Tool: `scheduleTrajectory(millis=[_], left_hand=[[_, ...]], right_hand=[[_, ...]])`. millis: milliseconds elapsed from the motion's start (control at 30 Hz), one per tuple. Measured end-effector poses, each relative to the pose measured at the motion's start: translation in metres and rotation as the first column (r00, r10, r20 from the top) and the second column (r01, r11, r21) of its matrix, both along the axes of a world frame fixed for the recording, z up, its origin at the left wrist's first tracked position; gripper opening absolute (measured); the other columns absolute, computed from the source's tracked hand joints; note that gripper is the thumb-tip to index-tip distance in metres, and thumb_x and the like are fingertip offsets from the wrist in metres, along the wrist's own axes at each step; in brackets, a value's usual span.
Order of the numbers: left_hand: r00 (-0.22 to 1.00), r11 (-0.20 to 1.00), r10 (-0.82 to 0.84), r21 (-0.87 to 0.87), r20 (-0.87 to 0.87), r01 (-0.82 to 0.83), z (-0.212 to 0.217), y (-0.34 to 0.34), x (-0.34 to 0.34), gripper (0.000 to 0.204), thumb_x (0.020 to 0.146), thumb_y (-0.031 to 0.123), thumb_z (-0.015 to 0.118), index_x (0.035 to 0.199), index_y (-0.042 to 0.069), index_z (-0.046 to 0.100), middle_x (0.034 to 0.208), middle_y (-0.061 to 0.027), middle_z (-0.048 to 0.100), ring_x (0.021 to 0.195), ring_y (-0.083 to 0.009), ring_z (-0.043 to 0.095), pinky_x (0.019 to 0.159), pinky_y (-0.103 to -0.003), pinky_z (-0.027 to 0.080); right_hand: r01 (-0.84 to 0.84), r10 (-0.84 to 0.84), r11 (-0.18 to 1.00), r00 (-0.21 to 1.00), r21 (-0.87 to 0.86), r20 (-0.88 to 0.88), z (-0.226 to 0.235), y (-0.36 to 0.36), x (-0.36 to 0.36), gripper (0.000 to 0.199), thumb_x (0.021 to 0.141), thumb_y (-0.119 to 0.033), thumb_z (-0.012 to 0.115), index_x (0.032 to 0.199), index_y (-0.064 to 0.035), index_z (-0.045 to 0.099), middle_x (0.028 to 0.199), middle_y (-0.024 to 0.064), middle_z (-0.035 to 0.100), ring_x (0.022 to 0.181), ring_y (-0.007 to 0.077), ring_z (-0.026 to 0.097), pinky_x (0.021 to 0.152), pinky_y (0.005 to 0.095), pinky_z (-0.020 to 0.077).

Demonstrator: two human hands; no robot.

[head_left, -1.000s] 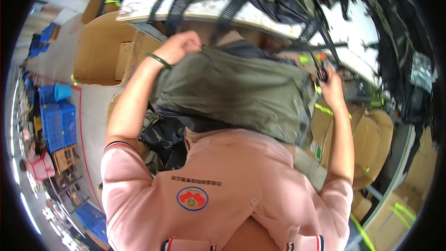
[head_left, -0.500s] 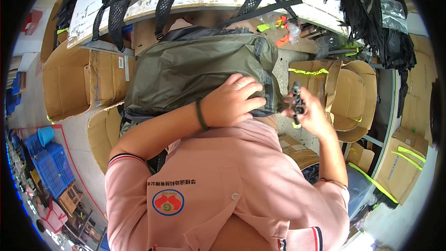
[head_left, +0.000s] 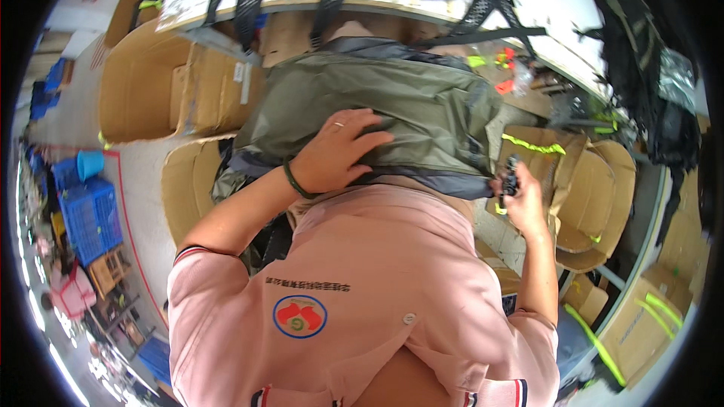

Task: The person is using scissors to trim excess straps or threads from several green and black backpacks.

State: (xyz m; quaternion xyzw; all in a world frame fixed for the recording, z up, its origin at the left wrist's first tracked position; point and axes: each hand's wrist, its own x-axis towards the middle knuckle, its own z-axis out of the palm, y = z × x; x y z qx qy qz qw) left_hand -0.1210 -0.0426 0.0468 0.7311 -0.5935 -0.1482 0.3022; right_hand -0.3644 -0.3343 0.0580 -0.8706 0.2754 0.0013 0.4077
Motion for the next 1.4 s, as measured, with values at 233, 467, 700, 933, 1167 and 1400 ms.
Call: scheduleTrajectory(millis=[233,467,700,933,1167,1400], left_hand=[[0.918,0.911,0.393,0.114,0.058,-0.397,-0.025,0.098,0.000,0.072,0.060,0.002,0.076,0.126,0.013,0.050,0.132,-0.0138,0.043,0.123,-0.0361,0.042,0.101,-0.045,0.036],[0.940,0.937,0.340,-0.093,0.027,-0.336,-0.029,0.085,-0.008,0.050,0.066,0.011,0.077,0.113,0.010,0.058,0.126,-0.0137,0.048,0.120,-0.0354,0.045,0.100,-0.046,0.037],[0.986,0.988,0.152,0.051,-0.063,-0.149,-0.041,0.090,0.009,0.007,0.083,0.010,0.054,0.084,0.008,0.060,0.086,-0.0103,0.061,0.090,-0.0304,0.058,0.082,-0.042,0.046],[0.938,0.698,0.184,0.711,-0.292,0.085,-0.069,0.261,-0.012,0.008,0.066,0.012,0.064,0.074,0.011,0.063,0.074,-0.0091,0.066,0.071,-0.0265,0.063,0.064,-0.040,0.047],[0.884,0.273,0.002,0.851,-0.468,0.450,-0.118,0.307,-0.090,0.022,0.076,0.029,0.064,0.090,0.013,0.071,0.086,-0.0090,0.069,0.081,-0.0249,0.065,0.075,-0.039,0.048],[0.852,0.273,0.160,0.852,-0.499,0.448,-0.138,0.274,-0.040,0.039,0.081,0.047,0.063,0.087,0.009,0.066,0.084,-0.0138,0.065,0.079,-0.0306,0.063,0.070,-0.040,0.048]], right_hand=[[0.007,-0.012,0.998,0.997,-0.070,-0.073,-0.011,-0.014,0.011,0.021,0.076,-0.003,0.071,0.084,-0.0023,0.053,0.069,0.0044,0.054,0.063,0.0121,0.046,0.060,0.0275,0.0423],[-0.035,0.036,0.999,0.999,0.041,-0.019,-0.034,-0.028,0.009,0.015,0.078,-0.002,0.067,0.084,-0.0031,0.054,0.068,0.0009,0.052,0.062,0.0092,0.047,0.058,0.0260,0.0412],[0.075,-0.063,0.888,0.997,0.453,-0.042,-0.017,-0.022,0.014,0.026,0.075,0.020,0.052,0.090,-0.0013,0.051,0.081,0.0010,0.055,0.073,0.0114,0.057,0.077,0.0323,0.0553],[-0.073,0.053,0.977,0.993,0.202,0.102,0.032,-0.024,0.109,0.023,0.074,-0.001,0.075,0.082,-0.0038,0.054,0.073,0.0012,0.058,0.071,0.0089,0.056,0.066,0.0277,0.0490],[0.110,0.003,0.974,0.866,-0.196,0.500,0.048,-0.064,0.259,0.041,0.071,-0.023,0.082,0.090,-0.0007,0.053,0.076,0.0155,0.062,0.070,0.0267,0.060,0.068,0.0356,0.0476],[0.428,-0.194,0.852,0.793,-0.302,0.577,0.087,-0.124,0.374,0.036,0.075,-0.022,0.075,0.097,-0.0036,0.052,0.092,0.0198,0.066,0.089,0.0405,0.063,0.075,0.0446,0.0478]])
